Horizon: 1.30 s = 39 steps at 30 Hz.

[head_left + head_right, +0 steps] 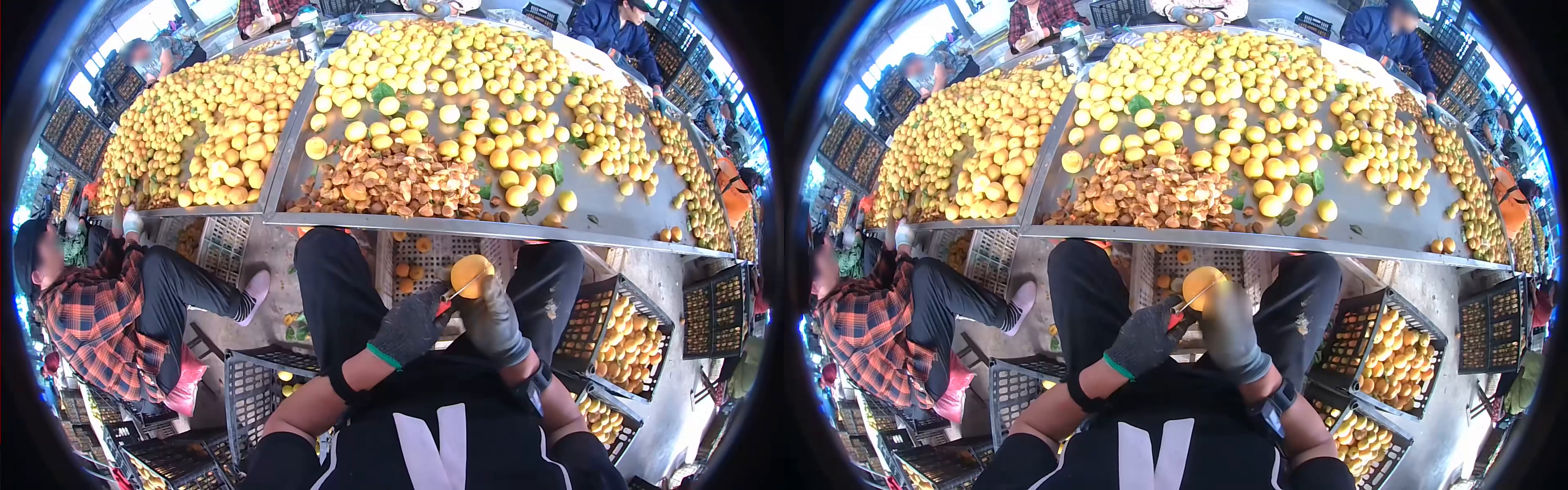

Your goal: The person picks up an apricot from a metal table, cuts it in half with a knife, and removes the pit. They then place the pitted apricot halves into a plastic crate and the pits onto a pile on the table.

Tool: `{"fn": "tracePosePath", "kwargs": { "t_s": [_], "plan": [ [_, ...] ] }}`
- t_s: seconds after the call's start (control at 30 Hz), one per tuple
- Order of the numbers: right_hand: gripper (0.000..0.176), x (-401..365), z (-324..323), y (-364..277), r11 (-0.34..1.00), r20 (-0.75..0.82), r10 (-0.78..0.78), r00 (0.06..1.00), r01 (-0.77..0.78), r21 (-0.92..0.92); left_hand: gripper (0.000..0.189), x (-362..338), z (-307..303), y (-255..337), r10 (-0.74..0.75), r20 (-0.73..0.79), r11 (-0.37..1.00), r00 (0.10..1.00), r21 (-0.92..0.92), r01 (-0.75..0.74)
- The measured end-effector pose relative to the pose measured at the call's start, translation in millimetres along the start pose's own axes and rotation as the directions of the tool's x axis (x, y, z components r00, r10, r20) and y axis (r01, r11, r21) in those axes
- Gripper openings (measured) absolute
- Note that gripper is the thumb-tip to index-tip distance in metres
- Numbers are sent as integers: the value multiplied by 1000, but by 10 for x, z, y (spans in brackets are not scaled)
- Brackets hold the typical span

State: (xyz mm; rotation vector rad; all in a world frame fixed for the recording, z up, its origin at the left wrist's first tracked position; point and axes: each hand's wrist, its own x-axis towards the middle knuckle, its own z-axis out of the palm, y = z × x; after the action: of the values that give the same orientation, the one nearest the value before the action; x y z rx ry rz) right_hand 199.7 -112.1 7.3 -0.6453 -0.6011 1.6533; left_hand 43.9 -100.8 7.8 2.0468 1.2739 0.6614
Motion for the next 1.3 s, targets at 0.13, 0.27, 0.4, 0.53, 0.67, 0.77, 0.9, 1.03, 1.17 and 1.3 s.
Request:
{"fn": "tracePosePath", "kwargs": {
  "t_s": [0.13, 0.27, 0.4, 0.53, 0.67, 0.77, 0.9, 1.03, 1.17, 1.3],
  "plan": [
    [50, 31, -13, 25, 986, 87, -18, 996, 4, 165, 38, -21, -24, -74, 3, 2, 995, 1000, 95, -3],
    [56, 42, -32, -114, 912, 48, -104, 993, 115, -395, 37, -67, 19, -194, 19, 25, 988, 1000, 152, -23],
    [57, 30, -115, -36, 885, 81, -67, 994, 97, -455, 37, -82, -11, -99, 30, -1, 989, 1000, 147, -30],
    [49, 29, -26, 70, 984, 9, 74, 997, -75, 164, 38, -36, -33, -110, 67, -20, 986, 998, 156, -63],
    [42, 4, -242, 71, 780, 20, 128, 992, -88, -619, 37, -53, 30, -223, 42, 7, 984, 999, 174, -42],
    [42, -9, -99, 178, 975, 35, -25, 999, 32, -221, 36, -80, 105, -228, 39, 13, 988, 999, 146, -41],
    [41, -26, -163, 179, 873, -24, -105, 994, 81, -480, 36, -78, 103, -231, 12, 32, 994, 999, 107, -16],
    [42, 40, -190, 167, 829, -113, -147, 983, 60, -556, 33, -46, 103, -313, 16, 42, 995, 999, 102, -20],
    [44, 136, -302, 35, 992, -228, 96, 969, -112, -59, 32, -30, -225, -245, 22, -58, 990, 998, -139, -29],
    [49, 54, -215, 10, 951, -201, 308, 930, -299, 76, 44, 88, -500, -107, 156, -60, 988, 986, -9, -156]
  ]
}}
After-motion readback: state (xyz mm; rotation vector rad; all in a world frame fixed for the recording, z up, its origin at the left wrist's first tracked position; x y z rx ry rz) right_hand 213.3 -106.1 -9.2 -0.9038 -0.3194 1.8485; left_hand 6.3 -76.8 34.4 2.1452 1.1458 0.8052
